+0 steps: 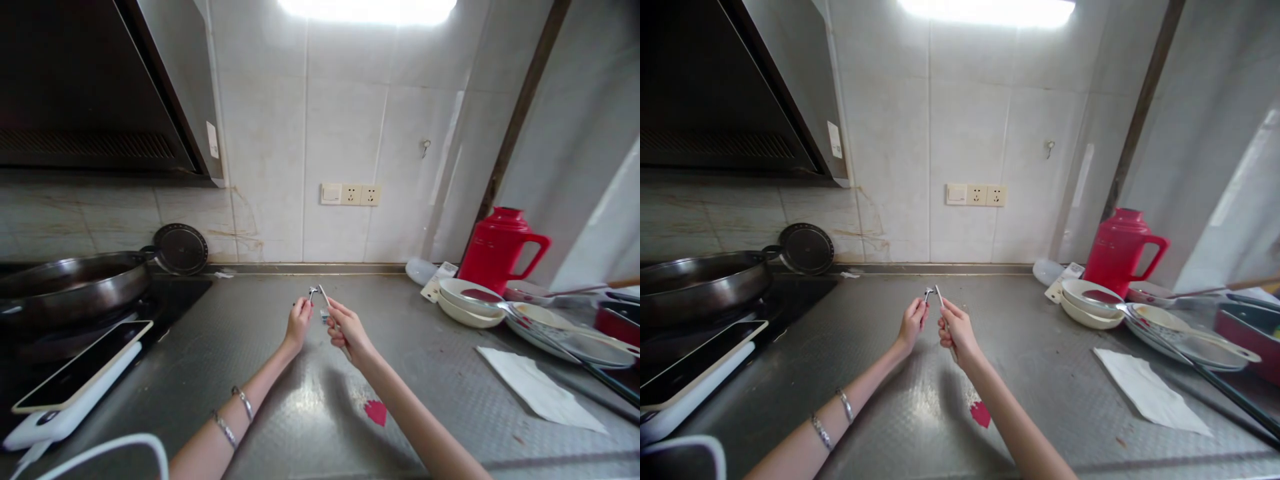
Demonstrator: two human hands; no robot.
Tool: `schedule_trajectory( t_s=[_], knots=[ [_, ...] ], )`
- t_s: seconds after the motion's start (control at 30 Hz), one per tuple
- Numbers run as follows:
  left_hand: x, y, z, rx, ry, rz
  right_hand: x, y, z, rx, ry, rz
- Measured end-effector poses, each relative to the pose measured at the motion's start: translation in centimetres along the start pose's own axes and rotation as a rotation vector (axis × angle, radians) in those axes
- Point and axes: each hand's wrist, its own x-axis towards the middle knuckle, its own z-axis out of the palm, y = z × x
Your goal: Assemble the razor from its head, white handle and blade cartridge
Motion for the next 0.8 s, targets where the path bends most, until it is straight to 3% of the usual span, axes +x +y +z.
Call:
schedule_trajectory(
  t_s=[0.17, 0.8],
  knots=[
    [0.2, 0.0, -0.3, -0.027, 0.025, -0.004, -0.8, 0.7, 0.0, 0.04, -0.045, 0.01],
    [-0.1, -0.8, -0.2, 0.027, 0.007, -0.013, 0.7, 0.2, -0.1, 0.034, -0.008, 0.013]
  ],
)
